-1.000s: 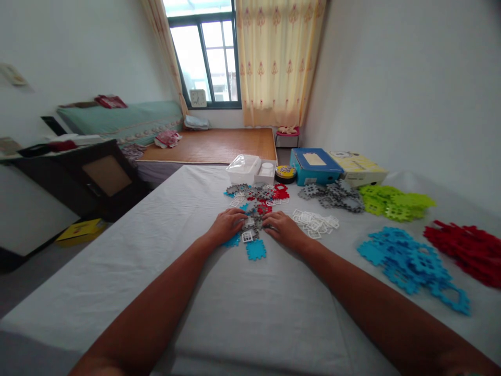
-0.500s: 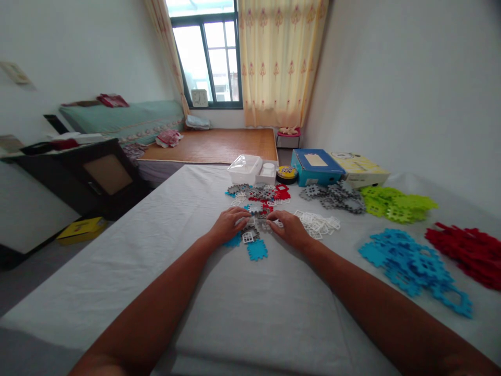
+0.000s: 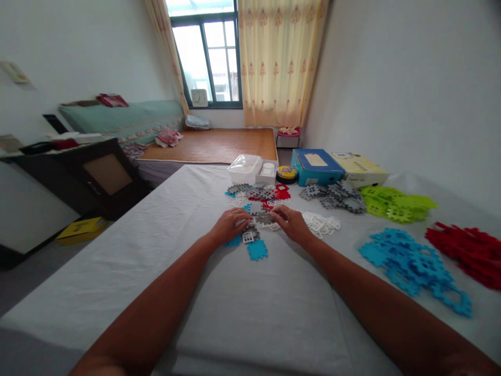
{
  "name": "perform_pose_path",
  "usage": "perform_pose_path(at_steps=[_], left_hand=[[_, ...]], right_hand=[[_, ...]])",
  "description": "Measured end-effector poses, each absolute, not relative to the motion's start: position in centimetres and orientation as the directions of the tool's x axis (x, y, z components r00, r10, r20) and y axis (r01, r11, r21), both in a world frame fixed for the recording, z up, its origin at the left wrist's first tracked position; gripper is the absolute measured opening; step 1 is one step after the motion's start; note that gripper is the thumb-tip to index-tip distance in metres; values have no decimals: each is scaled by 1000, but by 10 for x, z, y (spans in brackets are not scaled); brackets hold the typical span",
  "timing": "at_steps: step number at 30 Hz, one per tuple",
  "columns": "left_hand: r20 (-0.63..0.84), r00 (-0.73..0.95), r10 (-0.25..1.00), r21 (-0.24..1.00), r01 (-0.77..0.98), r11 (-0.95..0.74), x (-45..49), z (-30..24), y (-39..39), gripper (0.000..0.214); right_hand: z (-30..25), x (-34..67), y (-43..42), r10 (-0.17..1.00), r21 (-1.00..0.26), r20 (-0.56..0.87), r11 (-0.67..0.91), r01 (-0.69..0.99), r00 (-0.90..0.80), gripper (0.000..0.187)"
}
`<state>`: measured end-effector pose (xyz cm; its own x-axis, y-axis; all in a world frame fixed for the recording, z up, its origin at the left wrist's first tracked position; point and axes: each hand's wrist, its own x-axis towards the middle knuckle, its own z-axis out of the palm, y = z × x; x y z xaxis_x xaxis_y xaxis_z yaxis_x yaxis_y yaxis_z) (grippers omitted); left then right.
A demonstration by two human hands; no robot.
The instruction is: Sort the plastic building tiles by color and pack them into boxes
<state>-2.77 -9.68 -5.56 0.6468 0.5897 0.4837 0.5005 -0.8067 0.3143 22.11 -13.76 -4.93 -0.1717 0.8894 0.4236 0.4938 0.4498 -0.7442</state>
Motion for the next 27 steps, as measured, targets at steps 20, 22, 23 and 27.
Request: perform_pose_path(at_steps=[20, 22, 23, 27], left_hand=[[435, 662, 610, 328, 515, -792, -28, -59, -95, 25], [437, 659, 612, 334, 513, -791, -29, -60, -95, 25], [437, 658, 614, 337, 513, -789, -29, -59, -95, 25], [429, 653, 624, 345, 520, -782, -29, -57, -97, 24]], right_hand=[[-56, 350, -76, 857, -917, 311, 156, 367, 412, 36], [-57, 351, -75, 846, -888, 349, 162, 430, 402, 33], [-58, 351, -74, 847, -874, 363, 164, 457, 389, 32], [-63, 351, -72, 883, -858, 349, 166, 486, 314, 27]])
